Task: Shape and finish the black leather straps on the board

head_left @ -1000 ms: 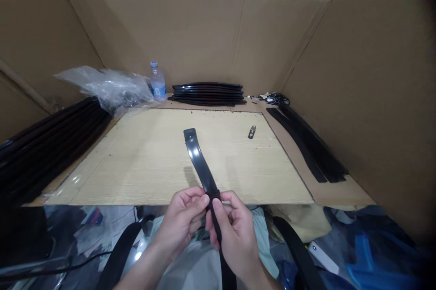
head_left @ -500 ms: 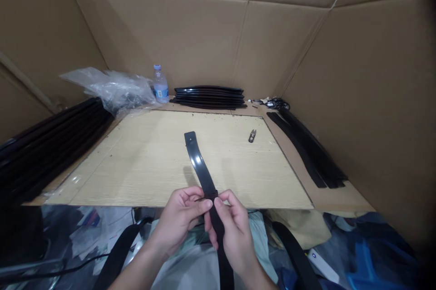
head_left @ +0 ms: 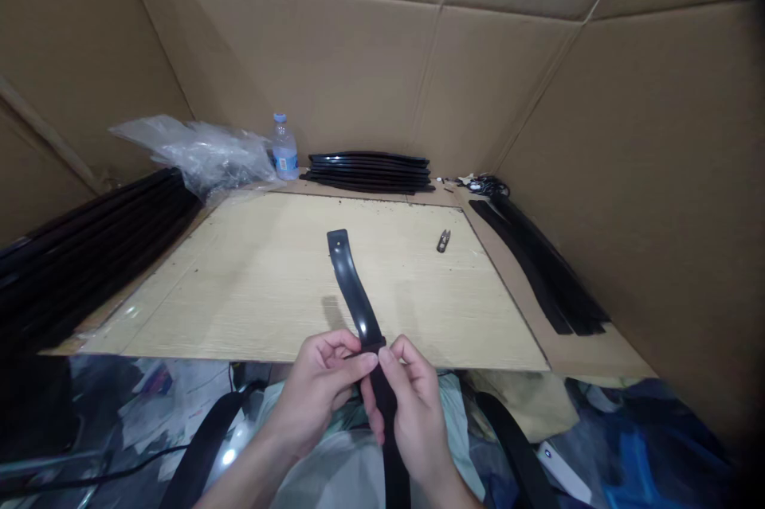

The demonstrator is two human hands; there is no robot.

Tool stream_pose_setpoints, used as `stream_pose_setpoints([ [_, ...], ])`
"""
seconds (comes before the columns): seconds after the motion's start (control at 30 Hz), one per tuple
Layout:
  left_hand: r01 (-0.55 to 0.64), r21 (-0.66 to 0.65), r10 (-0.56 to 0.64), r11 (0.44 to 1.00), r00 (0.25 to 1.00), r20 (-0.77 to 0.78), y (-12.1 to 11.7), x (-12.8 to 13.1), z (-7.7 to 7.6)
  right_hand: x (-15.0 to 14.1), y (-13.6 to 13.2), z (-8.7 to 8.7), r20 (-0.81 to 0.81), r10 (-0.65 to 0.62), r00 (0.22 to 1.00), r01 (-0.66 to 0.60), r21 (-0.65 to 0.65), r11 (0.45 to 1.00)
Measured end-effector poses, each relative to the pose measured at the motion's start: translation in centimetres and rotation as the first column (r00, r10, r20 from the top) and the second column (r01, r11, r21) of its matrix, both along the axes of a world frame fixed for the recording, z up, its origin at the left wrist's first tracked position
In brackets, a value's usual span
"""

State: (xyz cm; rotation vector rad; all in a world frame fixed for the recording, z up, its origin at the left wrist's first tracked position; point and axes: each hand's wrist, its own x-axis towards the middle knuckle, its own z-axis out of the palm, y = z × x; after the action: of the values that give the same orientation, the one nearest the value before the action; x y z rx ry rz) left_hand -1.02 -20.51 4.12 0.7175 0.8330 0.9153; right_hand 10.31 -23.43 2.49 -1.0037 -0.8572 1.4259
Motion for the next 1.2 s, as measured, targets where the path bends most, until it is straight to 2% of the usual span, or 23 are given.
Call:
stream_pose_setpoints([
  [0.2, -0.010, -0.052, 0.017, 0.999, 0.991, 0.130, 0.1, -0.3, -0.7, 0.2, -0.1, 0.0, 0.020, 0.033, 0.999, -0.033, 0.035, 0.999],
  [0.4, 0.052, -0.141, -0.019, 0.989, 0.974, 0.224, 0.2, -0.6, -1.1, 0.0, -0.1, -0.2, 0.025, 0.029, 0.999, -0.029, 0.019, 0.999],
  [0.57, 0.108, -0.181, -0.053, 0.978, 0.958, 0.281, 0.5, -0.9, -1.0, 0.1, -0.2, -0.2, 0.065, 0.022, 0.998, -0.025, 0.054, 0.998],
  [0.67, 0.102, -0.151, -0.063, 0.983, 0.968, 0.242, 0.7, -0.9, -0.8, 0.1, -0.1, -0.2, 0.040, 0.024, 0.999, -0.026, 0.058, 0.998],
  [0.8, 0.034, -0.122, -0.015, 0.992, 0.989, 0.149, 0.7, -0.7, -0.5, 0.0, 0.2, -0.3, -0.009, 0.048, 0.999, -0.048, 0.021, 0.999],
  [1.0, -0.045, -0.079, 0.051, 0.996, 0.995, 0.082, 0.6, -0.1, -0.2, -0.1, 0.3, -0.1, 0.033, 0.047, 0.998, -0.048, 0.033, 0.998],
  [1.2, -0.031, -0.054, 0.033, 0.998, 0.999, 0.038, 0.7, 0.2, 0.5, -0.1, 0.2, 0.1, 0.048, 0.023, 0.999, -0.025, 0.040, 0.999],
])
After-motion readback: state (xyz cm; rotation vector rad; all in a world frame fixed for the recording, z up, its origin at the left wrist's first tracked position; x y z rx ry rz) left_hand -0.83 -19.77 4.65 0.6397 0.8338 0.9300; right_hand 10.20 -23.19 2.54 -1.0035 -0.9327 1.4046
